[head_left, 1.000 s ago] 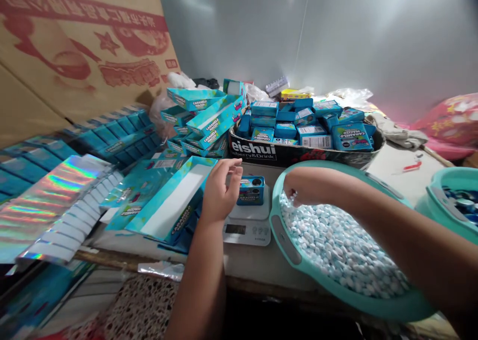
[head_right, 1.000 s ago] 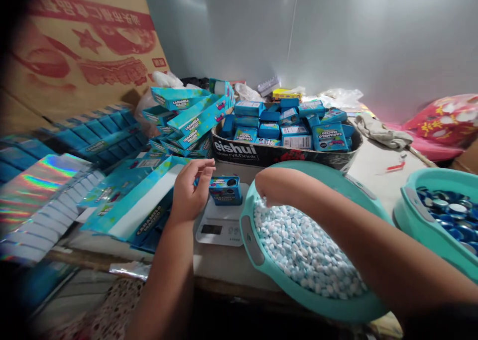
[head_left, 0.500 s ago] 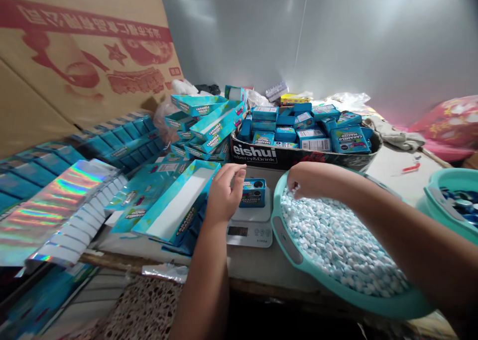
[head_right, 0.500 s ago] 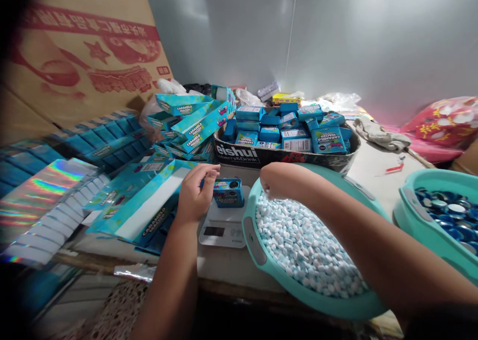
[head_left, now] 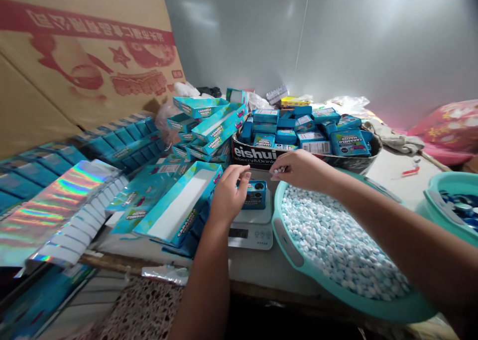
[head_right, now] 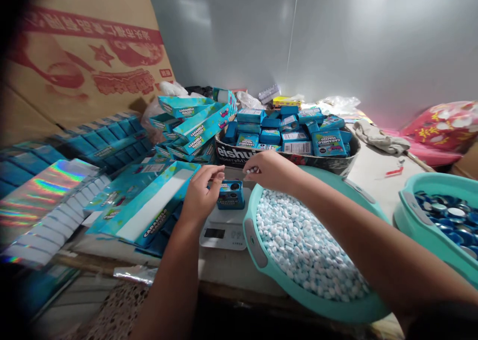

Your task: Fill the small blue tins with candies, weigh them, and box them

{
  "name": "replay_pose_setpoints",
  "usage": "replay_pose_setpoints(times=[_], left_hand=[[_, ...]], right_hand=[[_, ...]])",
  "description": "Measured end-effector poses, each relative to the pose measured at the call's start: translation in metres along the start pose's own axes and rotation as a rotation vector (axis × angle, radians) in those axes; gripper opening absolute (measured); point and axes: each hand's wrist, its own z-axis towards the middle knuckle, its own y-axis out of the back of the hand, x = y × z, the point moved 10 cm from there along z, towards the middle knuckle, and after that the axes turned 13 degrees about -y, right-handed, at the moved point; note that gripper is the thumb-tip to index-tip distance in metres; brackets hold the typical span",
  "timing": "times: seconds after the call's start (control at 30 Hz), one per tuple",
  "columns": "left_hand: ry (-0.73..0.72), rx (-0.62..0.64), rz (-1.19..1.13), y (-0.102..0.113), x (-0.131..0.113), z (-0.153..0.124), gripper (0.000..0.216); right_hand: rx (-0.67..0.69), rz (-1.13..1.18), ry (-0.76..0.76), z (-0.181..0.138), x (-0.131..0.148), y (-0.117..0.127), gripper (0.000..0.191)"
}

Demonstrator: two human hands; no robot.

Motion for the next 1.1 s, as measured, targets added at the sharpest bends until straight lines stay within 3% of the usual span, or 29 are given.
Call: replay_pose_setpoints(times=[0.1, 0.2, 0.33, 0.6, 0.93, 1.03, 1.1], left_hand=[[0.014, 0.019, 0.003, -0.001, 0.001, 0.0, 0.027], [0.017, 0.039, 0.011, -0.003, 0.002, 0.0, 0.029], [0.006, 0.028, 0.025, -0.002, 0.001, 0.0, 0.029], [0.018, 0.006, 0.015, -0.002, 0.004, -0.001, 0.025], [0.021, 0.009, 0.018, 0.0, 0.005, -0.001, 0.023], [-0.039, 0.068, -0.015, 0.0, -0.003, 0.001, 0.019], [-0.079, 0.114, -0.021, 0.0, -0.009, 0.001, 0.018]], right_hand=[[-0.06, 0.28, -0.055, 0.01, -0.003, -0.012, 0.006], [-0.033, 0.45, -0.062, 0.017, 0.0, -0.033, 0.007], [-0.008, 0.507, -0.062, 0.021, 0.002, -0.048, 0.008], [0.088, 0.541, -0.078, 0.018, -0.001, -0.055, 0.011], [0.078, 0.564, -0.089, 0.017, 0.0, -0.052, 0.012], [0.032, 0.458, -0.101, 0.016, -0.004, -0.035, 0.013], [0.002, 0.26, -0.091, 0.011, -0.006, -0.015, 0.015]])
